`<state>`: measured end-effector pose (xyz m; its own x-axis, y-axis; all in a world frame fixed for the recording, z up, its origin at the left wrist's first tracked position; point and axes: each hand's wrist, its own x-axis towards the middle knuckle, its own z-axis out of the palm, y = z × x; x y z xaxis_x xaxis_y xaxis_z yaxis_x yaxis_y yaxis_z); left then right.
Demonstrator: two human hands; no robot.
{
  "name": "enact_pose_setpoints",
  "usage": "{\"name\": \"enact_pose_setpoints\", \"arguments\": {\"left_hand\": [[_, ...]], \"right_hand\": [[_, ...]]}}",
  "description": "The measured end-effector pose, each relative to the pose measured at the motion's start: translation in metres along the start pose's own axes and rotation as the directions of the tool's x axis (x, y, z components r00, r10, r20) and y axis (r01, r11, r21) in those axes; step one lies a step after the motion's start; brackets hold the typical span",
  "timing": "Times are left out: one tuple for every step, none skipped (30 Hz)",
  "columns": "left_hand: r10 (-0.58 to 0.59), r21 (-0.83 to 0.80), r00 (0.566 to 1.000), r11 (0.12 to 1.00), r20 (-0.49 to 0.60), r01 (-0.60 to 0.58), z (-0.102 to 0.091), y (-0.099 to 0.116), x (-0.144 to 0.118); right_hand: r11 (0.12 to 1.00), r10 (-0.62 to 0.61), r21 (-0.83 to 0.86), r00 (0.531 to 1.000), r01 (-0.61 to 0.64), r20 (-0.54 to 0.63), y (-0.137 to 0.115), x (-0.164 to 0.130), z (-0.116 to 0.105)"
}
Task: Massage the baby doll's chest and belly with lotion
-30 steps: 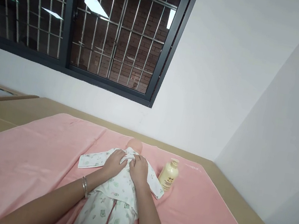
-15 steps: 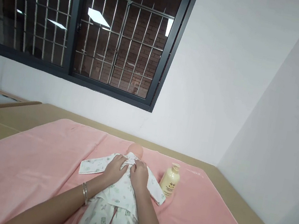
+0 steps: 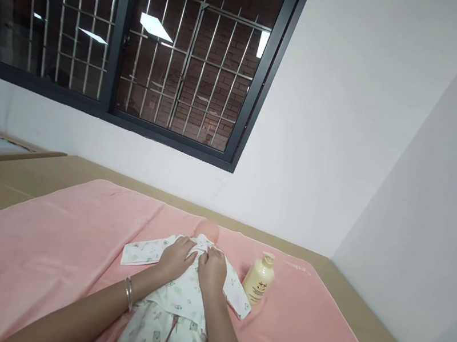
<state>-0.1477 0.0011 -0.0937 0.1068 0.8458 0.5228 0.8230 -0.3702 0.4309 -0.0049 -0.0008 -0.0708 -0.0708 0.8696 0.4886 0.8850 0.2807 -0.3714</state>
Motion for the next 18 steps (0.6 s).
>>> {"name": "enact_pose_setpoints", "arguments": {"left_hand": [[-0.019,0.036,1.000,0.999,-0.010,0.019,-0.001,0.002,-0.002],[-0.036,0.066,0.999,0.997,-0.023,0.038,0.000,0.004,-0.004],[-0.053,0.087,0.998,0.995,-0.038,0.056,0.001,0.005,-0.006],[-0.067,0.096,0.996,0.993,-0.051,0.071,0.002,0.005,-0.007],[-0.074,0.093,0.995,0.993,-0.062,0.079,0.004,0.004,-0.007],[-0.070,0.078,0.995,0.994,-0.068,0.076,0.007,0.001,-0.006],[-0.057,0.056,0.996,0.997,-0.069,0.061,0.009,-0.002,-0.005],[-0.035,0.029,0.997,0.999,-0.064,0.037,0.010,-0.005,-0.004],[-0.007,0.002,0.998,1.000,-0.058,0.007,0.011,-0.008,-0.002],[0.024,-0.021,0.998,0.999,-0.050,-0.025,0.011,-0.011,0.000],[0.059,-0.040,0.997,0.997,-0.040,-0.060,0.010,-0.013,0.002],[0.096,-0.054,0.995,0.994,-0.025,-0.097,0.008,-0.014,0.004],[0.131,-0.064,0.991,0.989,-0.012,-0.132,0.006,-0.013,0.005],[0.158,-0.069,0.987,0.985,-0.003,-0.157,0.003,-0.012,0.005],[0.171,-0.066,0.985,0.983,0.001,-0.170,0.001,-0.010,0.005],[0.164,-0.054,0.986,0.985,-0.005,-0.164,-0.001,-0.008,0.004],[0.141,-0.031,0.990,0.989,-0.018,-0.142,-0.002,-0.006,0.003],[0.109,-0.001,0.993,0.994,-0.037,-0.109,-0.003,-0.004,0.002]], "right_hand": [[1.000,0.022,-0.008,1.000,-0.023,-0.017,-0.001,-0.003,0.000],[0.999,0.046,-0.015,0.998,-0.047,-0.034,-0.001,-0.006,0.001],[0.997,0.071,-0.019,0.996,-0.072,-0.051,0.000,-0.008,0.001],[0.995,0.094,-0.018,0.993,-0.095,-0.067,0.001,-0.009,0.002],[0.994,0.103,-0.013,0.992,-0.104,-0.077,0.003,-0.008,0.003],[0.995,0.095,-0.004,0.992,-0.095,-0.078,0.004,-0.007,0.003],[0.997,0.071,0.007,0.995,-0.071,-0.071,0.006,-0.005,0.003],[0.999,0.034,0.017,0.998,-0.034,-0.056,0.008,-0.002,0.004],[1.000,-0.008,0.025,0.999,0.009,-0.037,0.009,0.001,0.004],[0.999,-0.045,0.030,0.999,0.045,-0.017,0.010,0.003,0.003],[0.997,-0.070,0.031,0.998,0.070,-0.001,0.011,0.006,0.003],[0.996,-0.084,0.031,0.996,0.084,0.010,0.011,0.007,0.003],[0.995,-0.095,0.028,0.995,0.095,0.019,0.010,0.008,0.002],[0.995,-0.102,0.024,0.994,0.101,0.026,0.009,0.008,0.002],[0.995,-0.103,0.018,0.994,0.102,0.029,0.009,0.007,0.001],[0.995,-0.096,0.009,0.995,0.096,0.027,0.008,0.006,0.001],[0.997,-0.084,-0.001,0.996,0.084,0.020,0.007,0.003,0.001],[0.998,-0.066,-0.011,0.998,0.066,0.009,0.006,0.001,0.002]]}}
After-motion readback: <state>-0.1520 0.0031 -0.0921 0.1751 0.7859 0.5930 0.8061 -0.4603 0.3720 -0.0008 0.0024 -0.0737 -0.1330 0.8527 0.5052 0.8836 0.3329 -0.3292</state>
